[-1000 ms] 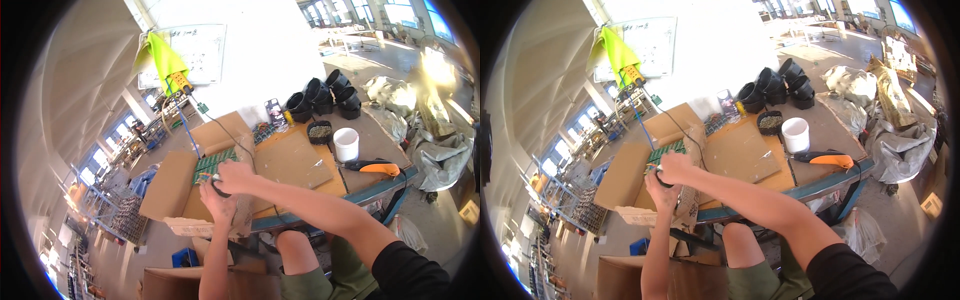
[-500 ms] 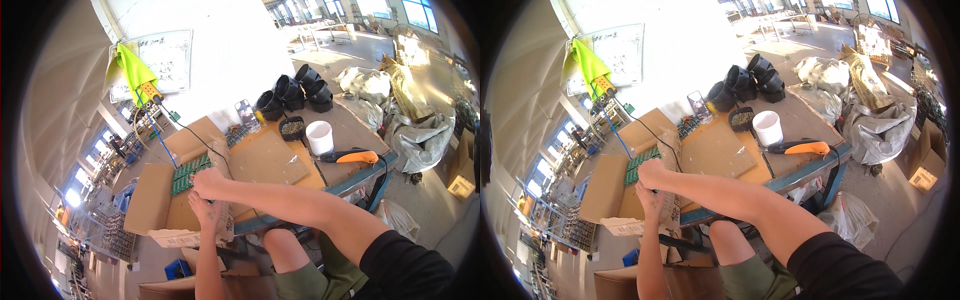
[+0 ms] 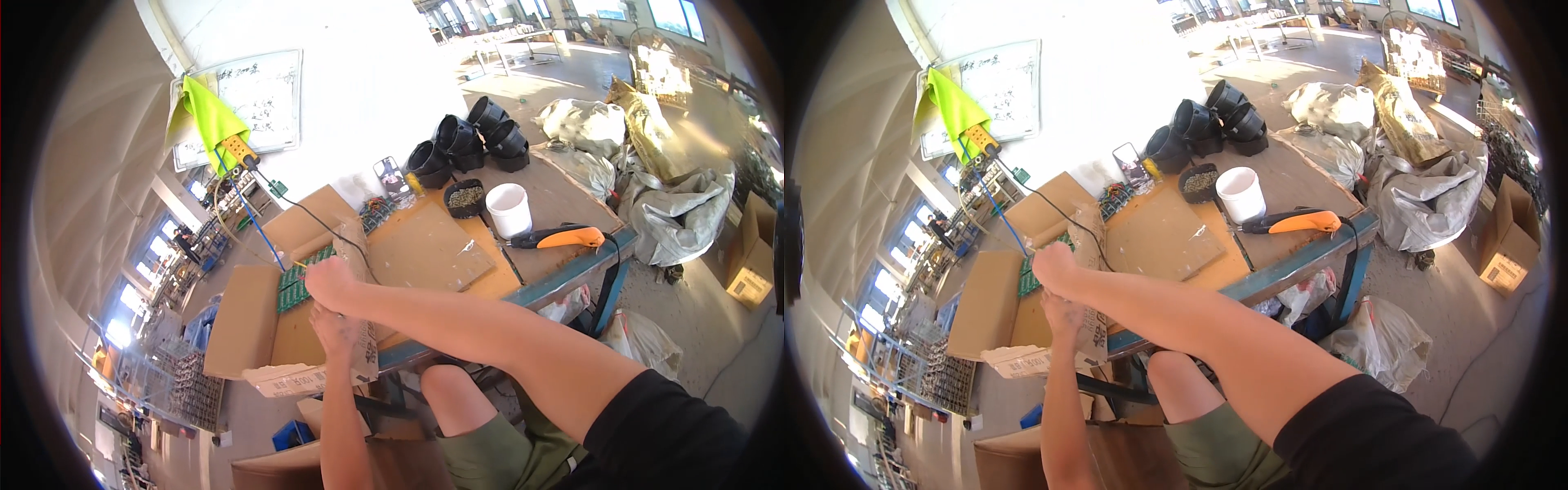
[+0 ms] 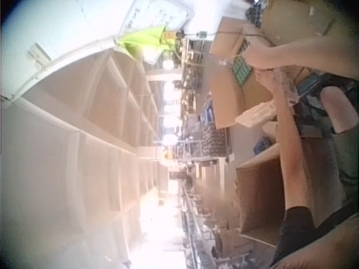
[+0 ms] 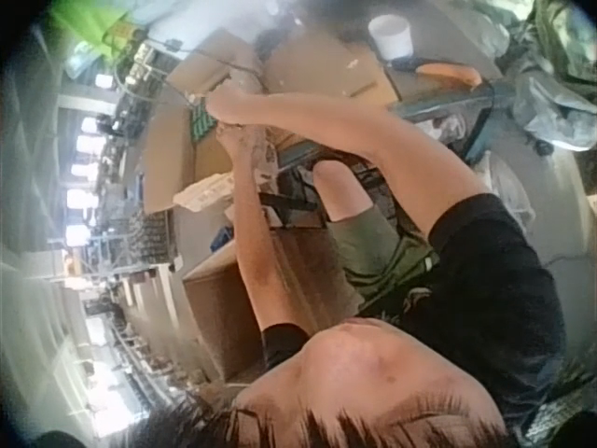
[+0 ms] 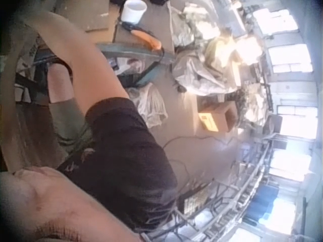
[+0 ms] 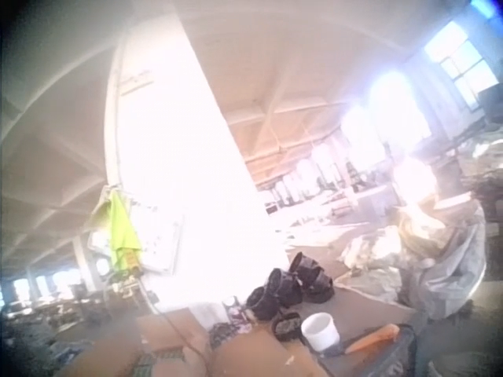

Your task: The person applies a white substance from a cup using a spoon to a circuit board component, places the component into a black cylindrical housing, and uses an electric screwdriver to secure the wiring with screws.

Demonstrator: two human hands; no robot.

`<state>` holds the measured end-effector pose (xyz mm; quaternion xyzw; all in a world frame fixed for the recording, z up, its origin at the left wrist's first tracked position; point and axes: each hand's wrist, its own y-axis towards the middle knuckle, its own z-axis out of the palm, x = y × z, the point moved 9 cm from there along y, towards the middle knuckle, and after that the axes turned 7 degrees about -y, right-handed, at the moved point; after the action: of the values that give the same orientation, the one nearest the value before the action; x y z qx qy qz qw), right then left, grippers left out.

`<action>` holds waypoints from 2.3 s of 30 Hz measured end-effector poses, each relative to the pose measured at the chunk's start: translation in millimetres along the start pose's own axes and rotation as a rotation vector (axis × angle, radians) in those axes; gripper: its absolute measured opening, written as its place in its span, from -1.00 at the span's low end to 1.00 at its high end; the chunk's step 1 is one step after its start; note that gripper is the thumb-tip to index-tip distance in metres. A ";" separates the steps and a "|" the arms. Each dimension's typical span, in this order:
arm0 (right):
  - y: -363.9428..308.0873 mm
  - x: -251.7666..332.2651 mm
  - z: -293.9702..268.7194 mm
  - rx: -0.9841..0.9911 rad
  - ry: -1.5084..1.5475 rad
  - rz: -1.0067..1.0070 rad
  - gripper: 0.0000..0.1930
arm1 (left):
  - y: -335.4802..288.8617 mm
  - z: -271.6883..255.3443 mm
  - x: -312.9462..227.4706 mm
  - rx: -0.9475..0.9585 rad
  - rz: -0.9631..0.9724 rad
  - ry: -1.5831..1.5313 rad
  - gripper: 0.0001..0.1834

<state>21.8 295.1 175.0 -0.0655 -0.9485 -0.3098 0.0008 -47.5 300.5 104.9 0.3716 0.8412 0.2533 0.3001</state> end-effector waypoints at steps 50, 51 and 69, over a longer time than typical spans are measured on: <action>-266.1 -175.1 -21.4 0.046 1.314 0.627 -0.62 | -67.8 67.0 -188.7 0.029 -0.049 -1.033 -0.89; -267.0 -175.0 -19.7 0.040 1.331 0.650 -0.61 | -69.3 66.4 -188.5 -0.003 -0.032 -1.006 -0.91; -263.9 -220.7 -12.0 -0.389 1.435 0.944 -0.57 | -89.8 40.0 -221.5 -0.121 0.044 -1.069 -0.93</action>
<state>207.3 49.7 20.2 -0.2391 -0.5235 -0.3997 0.7135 58.1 82.9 89.1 0.4483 0.5470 0.0832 0.7021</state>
